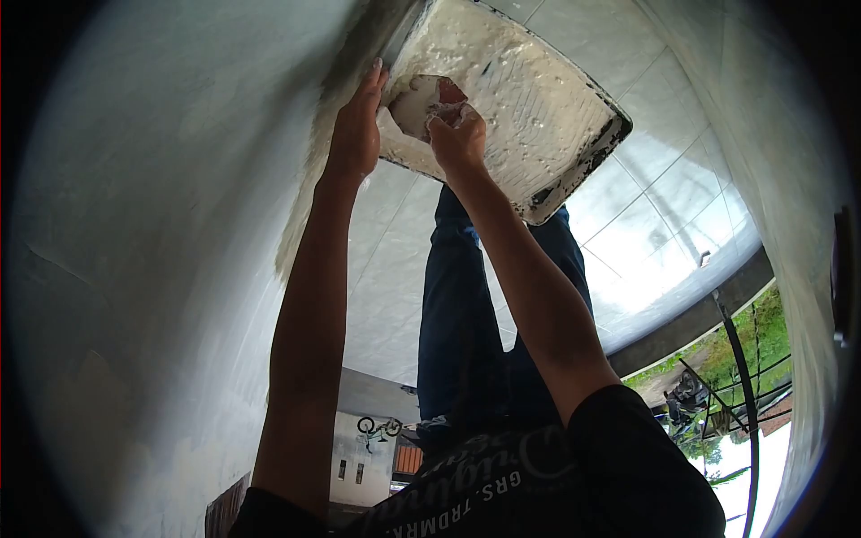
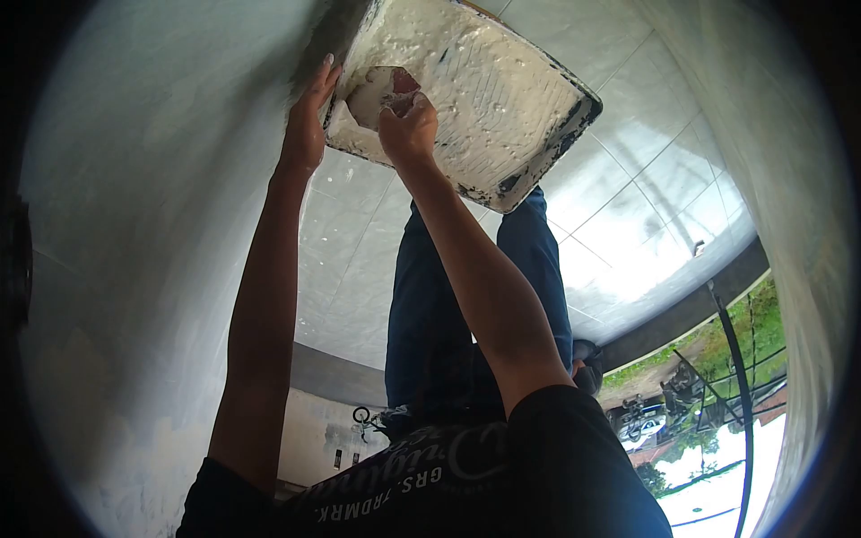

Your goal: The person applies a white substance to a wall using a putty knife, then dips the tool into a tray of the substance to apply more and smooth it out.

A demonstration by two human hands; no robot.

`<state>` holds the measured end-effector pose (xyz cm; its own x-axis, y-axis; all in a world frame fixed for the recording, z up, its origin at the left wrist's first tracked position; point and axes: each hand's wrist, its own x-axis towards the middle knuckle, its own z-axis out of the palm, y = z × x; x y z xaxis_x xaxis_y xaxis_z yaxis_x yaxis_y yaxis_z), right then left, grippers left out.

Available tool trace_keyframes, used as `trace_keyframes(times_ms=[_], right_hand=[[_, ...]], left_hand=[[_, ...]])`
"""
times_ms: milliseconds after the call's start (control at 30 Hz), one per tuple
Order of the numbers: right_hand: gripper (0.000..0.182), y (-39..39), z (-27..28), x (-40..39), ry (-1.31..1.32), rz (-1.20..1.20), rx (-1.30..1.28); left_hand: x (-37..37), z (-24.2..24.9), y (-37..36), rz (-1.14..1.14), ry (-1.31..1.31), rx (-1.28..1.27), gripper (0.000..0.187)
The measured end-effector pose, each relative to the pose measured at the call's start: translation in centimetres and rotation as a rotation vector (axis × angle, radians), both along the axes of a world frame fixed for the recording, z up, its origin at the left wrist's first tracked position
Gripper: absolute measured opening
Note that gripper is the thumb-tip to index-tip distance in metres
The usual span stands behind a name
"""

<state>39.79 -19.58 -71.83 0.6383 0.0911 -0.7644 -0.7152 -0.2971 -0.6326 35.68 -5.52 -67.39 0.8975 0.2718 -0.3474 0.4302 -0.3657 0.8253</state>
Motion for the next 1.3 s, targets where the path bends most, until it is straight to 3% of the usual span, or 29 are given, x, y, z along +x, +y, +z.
trace_keyframes(times_ms=[367,600,667,733,833,1300], right_hand=[[0.037,-0.5,0.4,0.0,-0.145,0.05,0.076],[0.04,-1.9,0.6,0.8,0.149,0.085,0.249],[0.04,-2.7,0.7,1.1,0.211,0.075,0.34],[0.033,-3.8,1.9,1.4,0.343,-0.026,0.599],[0.037,-5.3,4.5,2.5,0.378,-0.065,0.758],[0.044,-10.2,26.9,10.1,0.143,0.105,0.892]], left_hand=[[0.9,1.4,-0.4,0.174,0.1,-0.232,0.059],[1.2,1.9,0.3,0.182,0.143,-0.265,0.06],[0.3,0.5,1.5,0.034,0.08,-0.172,0.061],[0.8,2.2,1.0,0.105,0.089,-0.206,0.061],[1.1,5.6,-0.2,0.225,0.043,-0.248,0.062],[2.9,29.7,-8.3,0.407,-0.443,-0.071,0.063]])
